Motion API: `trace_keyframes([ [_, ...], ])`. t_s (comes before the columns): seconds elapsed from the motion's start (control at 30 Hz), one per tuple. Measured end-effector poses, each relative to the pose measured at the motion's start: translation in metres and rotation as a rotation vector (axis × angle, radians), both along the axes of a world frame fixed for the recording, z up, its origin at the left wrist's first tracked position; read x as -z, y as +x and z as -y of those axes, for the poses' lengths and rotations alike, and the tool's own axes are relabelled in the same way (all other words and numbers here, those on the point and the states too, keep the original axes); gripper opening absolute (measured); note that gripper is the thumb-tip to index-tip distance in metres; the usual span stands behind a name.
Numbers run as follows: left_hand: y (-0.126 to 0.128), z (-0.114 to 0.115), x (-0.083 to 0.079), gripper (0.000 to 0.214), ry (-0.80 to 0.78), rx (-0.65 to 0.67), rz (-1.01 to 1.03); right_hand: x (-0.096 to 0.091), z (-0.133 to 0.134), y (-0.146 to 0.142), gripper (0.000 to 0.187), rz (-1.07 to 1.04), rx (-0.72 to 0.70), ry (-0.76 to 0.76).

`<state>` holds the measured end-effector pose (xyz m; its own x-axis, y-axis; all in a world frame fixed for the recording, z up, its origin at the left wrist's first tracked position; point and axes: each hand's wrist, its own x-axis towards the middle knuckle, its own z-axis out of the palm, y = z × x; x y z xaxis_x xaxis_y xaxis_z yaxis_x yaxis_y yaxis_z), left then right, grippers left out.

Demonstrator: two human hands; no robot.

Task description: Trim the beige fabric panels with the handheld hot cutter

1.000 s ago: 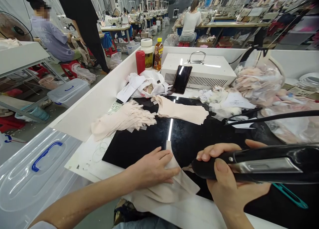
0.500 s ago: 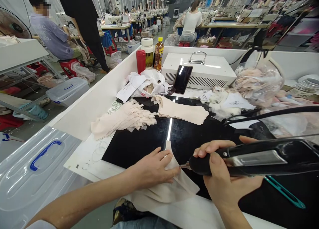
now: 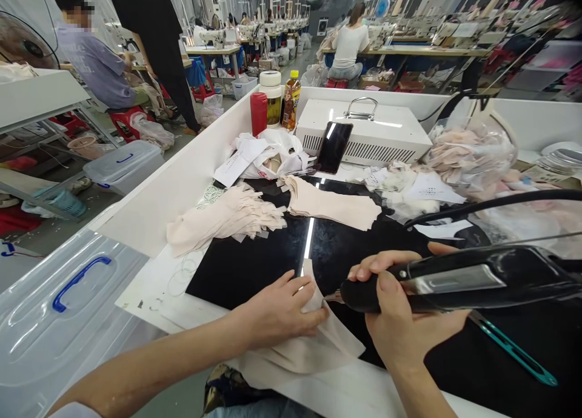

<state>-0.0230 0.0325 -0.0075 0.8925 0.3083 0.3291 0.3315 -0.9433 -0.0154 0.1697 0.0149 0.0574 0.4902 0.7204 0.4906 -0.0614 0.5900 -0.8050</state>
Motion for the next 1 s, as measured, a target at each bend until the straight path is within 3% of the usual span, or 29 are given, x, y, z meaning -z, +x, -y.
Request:
trace_keyframes([
  [0.4, 0.001, 0.002, 0.001, 0.040, -0.030, -0.015, 0.028, -0.001, -0.011, -0.005, 0.049, -0.004, 0.003, -0.022],
  [1.0, 0.000, 0.001, 0.000, 0.045, -0.226, -0.034, 0.067, 0.004, -0.021, -0.008, 0.050, 0.016, 0.046, -0.049],
])
